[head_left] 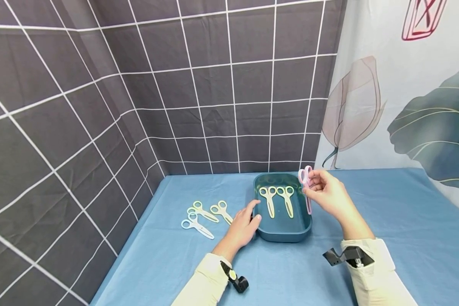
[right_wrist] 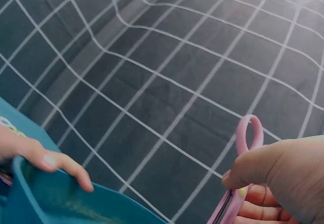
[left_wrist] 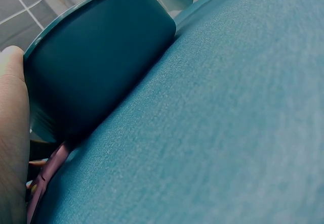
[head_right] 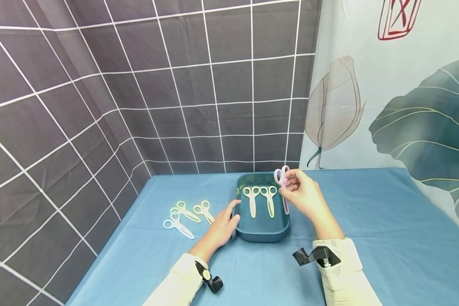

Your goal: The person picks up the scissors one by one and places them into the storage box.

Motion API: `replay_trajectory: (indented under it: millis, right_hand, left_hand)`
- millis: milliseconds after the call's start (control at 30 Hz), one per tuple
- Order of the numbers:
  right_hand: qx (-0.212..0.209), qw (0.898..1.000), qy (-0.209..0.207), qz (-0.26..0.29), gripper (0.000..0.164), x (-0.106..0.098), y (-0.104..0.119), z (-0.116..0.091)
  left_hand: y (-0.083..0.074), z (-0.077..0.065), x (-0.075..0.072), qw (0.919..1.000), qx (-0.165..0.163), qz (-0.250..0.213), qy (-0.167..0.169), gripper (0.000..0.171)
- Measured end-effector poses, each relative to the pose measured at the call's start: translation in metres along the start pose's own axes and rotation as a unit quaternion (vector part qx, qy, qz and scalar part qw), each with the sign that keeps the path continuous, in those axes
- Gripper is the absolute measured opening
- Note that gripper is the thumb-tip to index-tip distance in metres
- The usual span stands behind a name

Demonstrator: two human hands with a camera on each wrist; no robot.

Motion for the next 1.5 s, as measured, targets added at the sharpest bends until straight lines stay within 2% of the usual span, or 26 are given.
replay_trajectory:
  millis: [333, 467, 700, 833, 1000, 1167, 1333, 1500]
  right_hand:
    - [0.043, 0.999, 0.004, -0.018, 0.032, 0.030, 0.008, 0.000]
    - [0.066, 0.997, 0.014, -0.038, 0.032, 0.044, 0.005, 0.001]
    - [0.094, 0.990, 0.038, -0.093, 0.028, 0.074, 0.002, 0.021]
    - [0.107, 0.983, 0.053, -0.141, 0.026, 0.092, -0.003, 0.037]
    - [0.131, 0.967, 0.059, -0.211, 0.019, 0.109, -0.016, 0.048]
    - [0.154, 0.958, 0.067, -0.232, 0.015, 0.117, -0.033, 0.049]
    - [0.152, 0.960, 0.063, -0.227, 0.015, 0.122, -0.045, 0.050]
    - [0.139, 0.963, 0.050, -0.226, 0.018, 0.124, -0.046, 0.054]
  left_hand:
    - [0.000, 0.000, -0.003, 1.0000, -0.002, 0.005, -0.003, 0.044]
    - [-0.001, 0.001, -0.001, 1.0000, 0.001, 0.004, -0.004, 0.044]
    - [-0.001, 0.000, 0.002, 0.9999, 0.009, 0.011, -0.007, 0.044]
    - [0.000, -0.001, 0.001, 0.9997, 0.015, 0.015, -0.014, 0.044]
    - [0.000, -0.001, -0.001, 0.9994, 0.025, 0.021, -0.015, 0.044]
    - [-0.002, -0.002, 0.001, 0.9996, 0.021, 0.020, -0.003, 0.045]
    - [-0.002, -0.004, 0.003, 0.9998, 0.014, 0.015, 0.002, 0.045]
    - [0.000, -0.002, 0.001, 0.9998, 0.010, 0.018, -0.004, 0.045]
Point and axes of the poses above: each hand's wrist, its own z-axis towards the middle knuckle, its own x-axis out of the palm, y = z × x, the point moved 9 cm from there along z, towards the middle knuckle, and after that the axes turned 15 degrees about x, right-handed, at the moved point
